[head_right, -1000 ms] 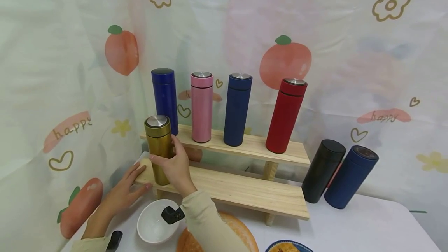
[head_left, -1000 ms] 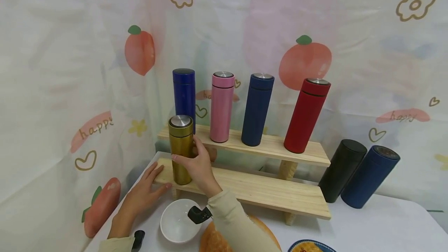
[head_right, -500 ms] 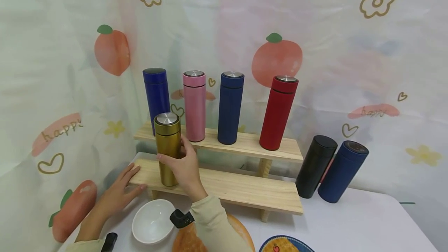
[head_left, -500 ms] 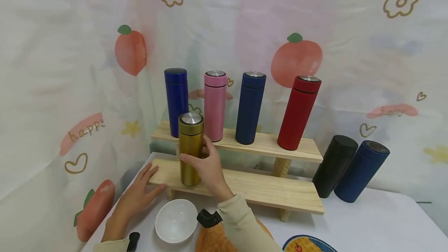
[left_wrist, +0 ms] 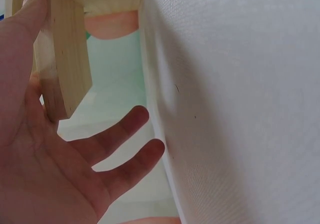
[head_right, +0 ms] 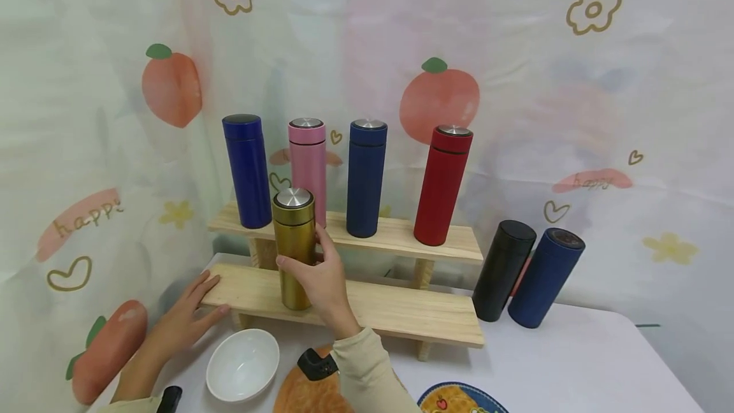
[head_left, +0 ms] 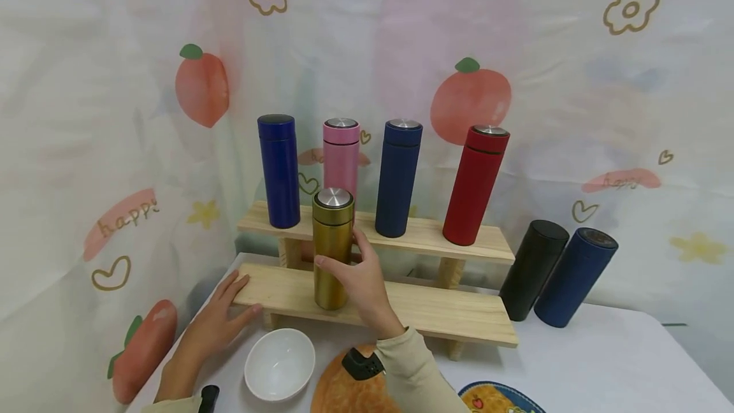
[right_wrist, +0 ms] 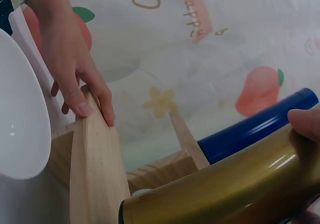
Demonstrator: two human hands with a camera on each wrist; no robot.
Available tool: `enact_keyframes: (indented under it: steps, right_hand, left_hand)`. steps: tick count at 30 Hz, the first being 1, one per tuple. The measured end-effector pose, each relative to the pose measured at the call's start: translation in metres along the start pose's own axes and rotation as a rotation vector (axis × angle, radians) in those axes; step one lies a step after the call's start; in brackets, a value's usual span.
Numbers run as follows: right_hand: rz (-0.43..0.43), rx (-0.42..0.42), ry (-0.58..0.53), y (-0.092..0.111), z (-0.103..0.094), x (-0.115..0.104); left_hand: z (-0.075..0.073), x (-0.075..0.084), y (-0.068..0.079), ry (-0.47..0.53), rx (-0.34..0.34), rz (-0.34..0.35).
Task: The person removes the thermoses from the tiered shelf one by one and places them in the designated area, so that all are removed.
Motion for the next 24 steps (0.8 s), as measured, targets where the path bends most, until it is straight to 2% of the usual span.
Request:
enact_keyframes:
  steps: [6, 15, 24]
  right_hand:
    - [0.003, 0.036, 0.016, 0.012, -0.019, -0.004]
    - [0.015, 0.071, -0.003, 0.031, -0.048, -0.011]
    - [-0.005, 0.108, 0.005, 0.046, -0.078, -0.02]
  left_hand:
    - [0.0, 0.0, 0.002, -0.004, 0.004, -0.001]
    - [0.001, 0.001, 0.005, 0.002, 0.025, 0.034]
    - [0.002, 0.0, 0.002, -0.003, 0.007, 0.016]
Point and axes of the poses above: each hand's wrist, its own y-axis away from the middle knuckle, its own z-axis out of the palm, x = y × z, the point moved 9 cm from there along -y, towards the middle knuckle, and after that the axes turned 7 degrees about -x, right-handed, at the moved point
